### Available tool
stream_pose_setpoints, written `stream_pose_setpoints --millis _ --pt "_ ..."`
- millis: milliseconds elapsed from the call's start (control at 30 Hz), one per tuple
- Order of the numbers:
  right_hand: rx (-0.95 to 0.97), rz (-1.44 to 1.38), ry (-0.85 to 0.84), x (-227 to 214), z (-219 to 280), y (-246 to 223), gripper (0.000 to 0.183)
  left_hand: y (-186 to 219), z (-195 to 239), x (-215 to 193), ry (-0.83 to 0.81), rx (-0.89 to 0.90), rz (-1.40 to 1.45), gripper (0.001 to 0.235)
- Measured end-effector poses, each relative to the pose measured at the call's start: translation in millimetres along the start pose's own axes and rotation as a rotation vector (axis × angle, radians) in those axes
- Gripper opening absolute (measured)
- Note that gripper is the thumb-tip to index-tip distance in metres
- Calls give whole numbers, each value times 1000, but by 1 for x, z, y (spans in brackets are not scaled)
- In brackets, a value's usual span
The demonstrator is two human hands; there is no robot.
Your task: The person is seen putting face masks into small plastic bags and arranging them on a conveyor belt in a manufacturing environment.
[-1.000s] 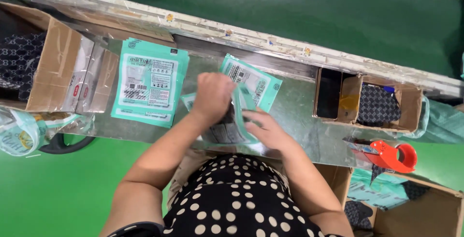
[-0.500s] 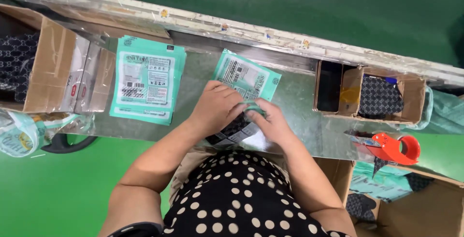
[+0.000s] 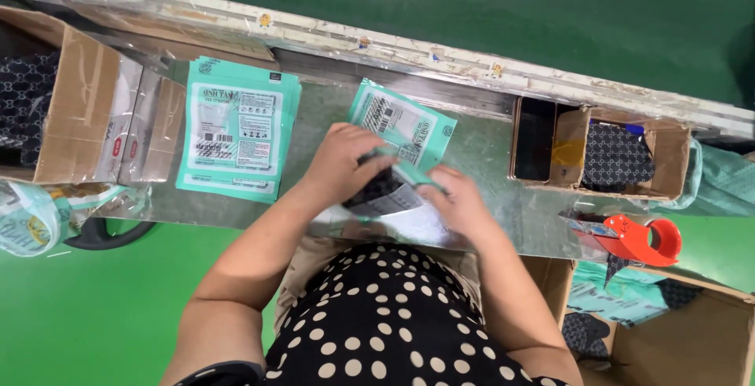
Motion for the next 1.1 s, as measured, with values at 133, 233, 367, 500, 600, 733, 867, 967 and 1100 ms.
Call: stream_pose_setpoints --millis 133,233,367,500,600,733,867,967,1100 --pt "-27 11 388 -63 41 77 5 -11 -23 -14 87 -48 104 45" --pt "202 -184 1022 -115 54 75 24 -56 -30 19 66 -52 -61 48" --pt "148 -571 992 -90 38 62 28 -107 -61 95 -2 16 -133 43" --pt "104 219 555 4 35 91 21 -67 -93 97 -39 -128 -518 76" --pt "-74 511 318 7 17 58 23 -83 -101 109 -263 -386 -590 70" --pt "-113 469 264 10 24 64 18 -105 -63 100 -190 -300 -554 45" --pt "-138 391 314 8 19 66 11 -136 -11 37 -39 -609 -181 45" --pt "-136 423 309 10 20 63 10 -167 41 -42 347 -715 -127 44" --pt "-112 469 321 10 19 64 9 -170 74 -127 619 -867 -35 49"
Point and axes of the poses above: each hand's wrist, its own z-axis away from the middle knuckle, its own x-axis out of the palm, y = z × x, the point moved 2 cm from there along -z, towards the middle knuckle, and after that the axes turned 7 degrees about -x, right-handed, at the moved point
